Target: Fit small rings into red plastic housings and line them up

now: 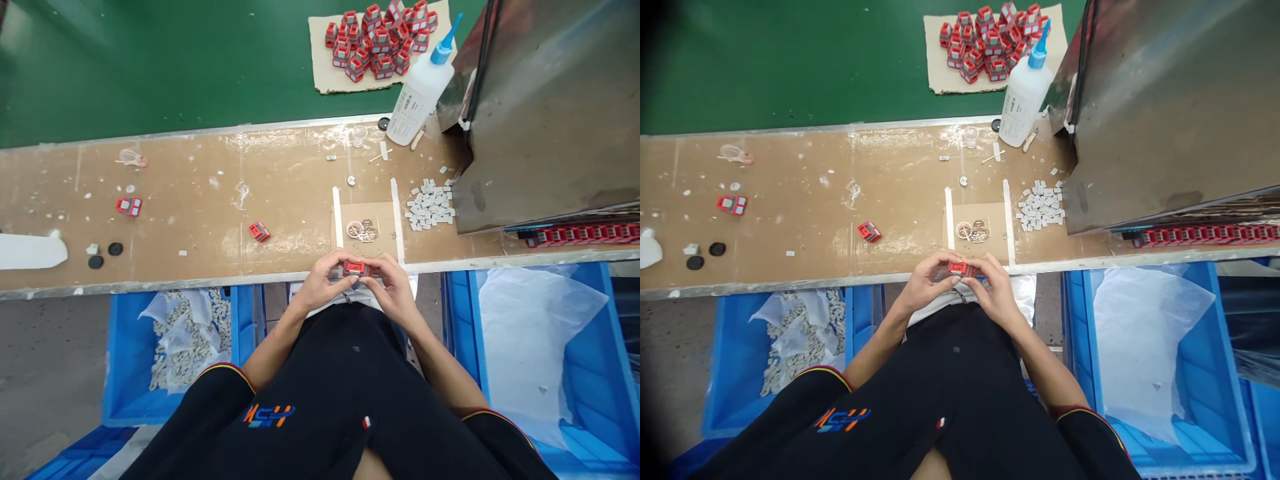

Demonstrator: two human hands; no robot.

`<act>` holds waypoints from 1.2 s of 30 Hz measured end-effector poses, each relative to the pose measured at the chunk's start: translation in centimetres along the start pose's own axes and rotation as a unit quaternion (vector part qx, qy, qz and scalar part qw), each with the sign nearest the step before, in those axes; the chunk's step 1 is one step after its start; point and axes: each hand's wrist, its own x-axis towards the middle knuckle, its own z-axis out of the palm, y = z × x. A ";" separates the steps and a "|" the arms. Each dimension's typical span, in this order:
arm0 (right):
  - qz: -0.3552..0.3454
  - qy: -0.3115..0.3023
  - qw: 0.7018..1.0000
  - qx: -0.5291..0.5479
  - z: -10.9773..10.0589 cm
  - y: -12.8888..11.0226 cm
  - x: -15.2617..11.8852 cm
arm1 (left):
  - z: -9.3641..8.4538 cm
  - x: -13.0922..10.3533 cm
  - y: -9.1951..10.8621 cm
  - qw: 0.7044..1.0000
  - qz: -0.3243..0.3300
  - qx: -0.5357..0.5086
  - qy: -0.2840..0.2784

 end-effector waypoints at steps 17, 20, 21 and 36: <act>-0.059 0.008 0.995 -0.081 -0.1 -1.4 0.2 | -0.4 -0.2 1.8 0.983 0.054 0.168 -0.049; -0.049 0.017 0.996 -0.067 0.0 -1.6 -0.4 | 0.0 -0.3 2.0 0.983 0.039 0.166 -0.066; -0.040 0.014 0.997 -0.060 -0.3 -1.7 -0.8 | -0.1 -0.4 2.2 0.984 0.028 0.157 -0.081; 0.174 0.493 0.785 -0.334 -23.5 10.3 -2.5 | -13.1 -2.3 -1.6 0.864 -0.135 0.467 0.131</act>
